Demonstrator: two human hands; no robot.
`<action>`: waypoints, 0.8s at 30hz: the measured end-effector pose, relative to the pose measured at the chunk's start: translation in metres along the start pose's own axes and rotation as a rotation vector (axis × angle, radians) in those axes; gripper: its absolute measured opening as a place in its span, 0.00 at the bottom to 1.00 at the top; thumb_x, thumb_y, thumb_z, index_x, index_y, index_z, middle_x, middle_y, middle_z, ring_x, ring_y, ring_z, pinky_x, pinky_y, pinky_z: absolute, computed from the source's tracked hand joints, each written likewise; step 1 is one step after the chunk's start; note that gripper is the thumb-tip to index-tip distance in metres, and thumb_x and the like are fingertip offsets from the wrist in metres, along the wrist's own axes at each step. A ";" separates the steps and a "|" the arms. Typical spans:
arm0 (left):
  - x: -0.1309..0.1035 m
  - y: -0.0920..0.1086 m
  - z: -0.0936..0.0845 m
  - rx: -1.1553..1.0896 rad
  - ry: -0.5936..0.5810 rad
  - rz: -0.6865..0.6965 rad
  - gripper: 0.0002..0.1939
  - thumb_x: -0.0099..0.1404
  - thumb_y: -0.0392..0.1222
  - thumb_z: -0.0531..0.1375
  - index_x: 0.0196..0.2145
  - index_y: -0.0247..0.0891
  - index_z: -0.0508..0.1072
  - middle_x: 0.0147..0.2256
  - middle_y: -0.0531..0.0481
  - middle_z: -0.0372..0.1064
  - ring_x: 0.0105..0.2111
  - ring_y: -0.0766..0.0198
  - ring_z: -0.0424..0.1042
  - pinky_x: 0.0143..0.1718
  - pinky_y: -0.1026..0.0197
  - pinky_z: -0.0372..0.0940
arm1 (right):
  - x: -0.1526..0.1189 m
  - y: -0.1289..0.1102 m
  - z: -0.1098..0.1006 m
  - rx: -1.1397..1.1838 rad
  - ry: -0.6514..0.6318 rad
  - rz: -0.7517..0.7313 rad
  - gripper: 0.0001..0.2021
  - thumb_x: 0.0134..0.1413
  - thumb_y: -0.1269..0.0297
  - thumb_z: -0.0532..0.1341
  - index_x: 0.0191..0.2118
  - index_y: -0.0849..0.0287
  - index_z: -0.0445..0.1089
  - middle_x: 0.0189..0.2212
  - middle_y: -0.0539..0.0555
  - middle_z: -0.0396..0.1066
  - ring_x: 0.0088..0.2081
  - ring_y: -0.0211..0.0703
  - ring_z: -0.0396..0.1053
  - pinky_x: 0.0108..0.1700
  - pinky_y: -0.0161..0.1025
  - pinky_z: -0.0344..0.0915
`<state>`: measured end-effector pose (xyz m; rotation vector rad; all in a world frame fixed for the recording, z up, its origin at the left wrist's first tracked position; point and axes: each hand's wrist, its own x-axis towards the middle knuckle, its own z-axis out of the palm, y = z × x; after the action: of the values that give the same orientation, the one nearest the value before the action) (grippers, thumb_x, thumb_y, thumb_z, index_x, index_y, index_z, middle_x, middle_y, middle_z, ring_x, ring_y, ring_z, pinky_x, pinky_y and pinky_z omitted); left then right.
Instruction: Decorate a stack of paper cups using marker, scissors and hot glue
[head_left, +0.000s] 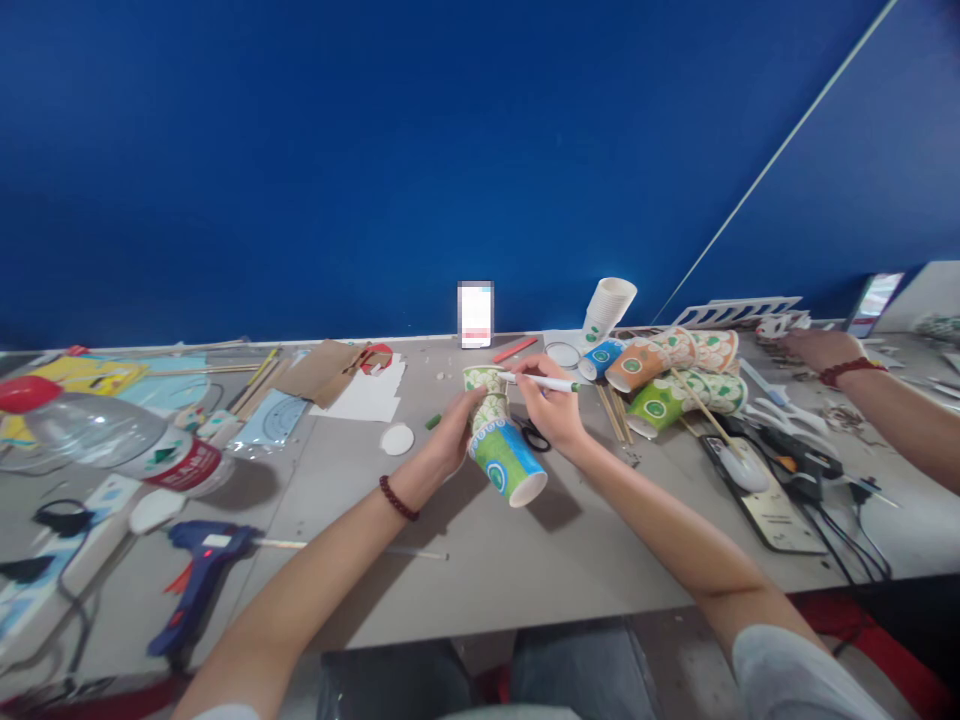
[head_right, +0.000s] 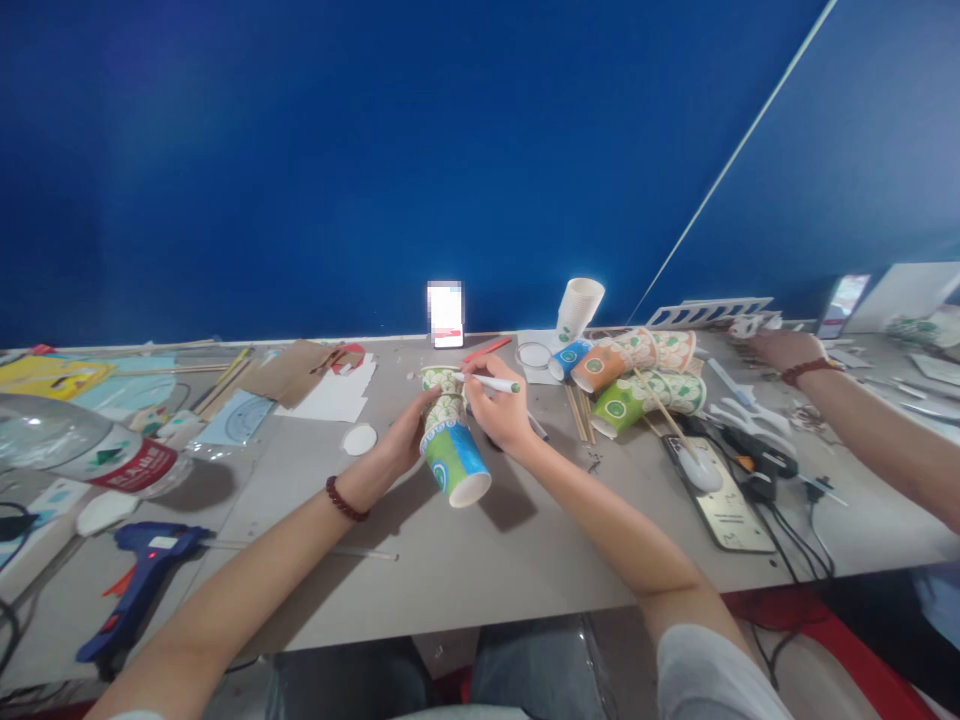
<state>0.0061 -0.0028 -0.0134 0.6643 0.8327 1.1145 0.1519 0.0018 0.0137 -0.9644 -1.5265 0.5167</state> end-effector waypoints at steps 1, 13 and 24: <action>0.000 0.000 0.000 0.001 0.000 -0.001 0.18 0.55 0.46 0.64 0.42 0.33 0.73 0.33 0.46 0.74 0.30 0.62 0.72 0.37 0.60 0.65 | 0.000 -0.001 0.000 -0.002 -0.002 0.000 0.03 0.52 0.68 0.56 0.31 0.55 0.67 0.33 0.52 0.74 0.37 0.43 0.72 0.42 0.41 0.67; 0.002 -0.001 -0.001 -0.003 -0.002 -0.045 0.17 0.55 0.47 0.64 0.40 0.33 0.73 0.32 0.47 0.73 0.30 0.61 0.72 0.36 0.60 0.66 | 0.001 -0.001 -0.001 0.066 -0.004 0.033 0.04 0.53 0.67 0.55 0.30 0.55 0.67 0.32 0.52 0.74 0.39 0.46 0.72 0.44 0.43 0.67; 0.001 0.001 -0.001 -0.018 -0.062 -0.060 0.17 0.57 0.46 0.62 0.41 0.31 0.73 0.34 0.44 0.75 0.32 0.59 0.73 0.38 0.59 0.67 | 0.000 0.004 0.001 0.099 0.012 0.069 0.04 0.54 0.64 0.56 0.31 0.55 0.67 0.34 0.52 0.74 0.40 0.46 0.72 0.43 0.43 0.69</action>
<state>0.0050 -0.0014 -0.0140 0.6521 0.7839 1.0412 0.1524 0.0038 0.0103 -0.9441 -1.4474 0.6284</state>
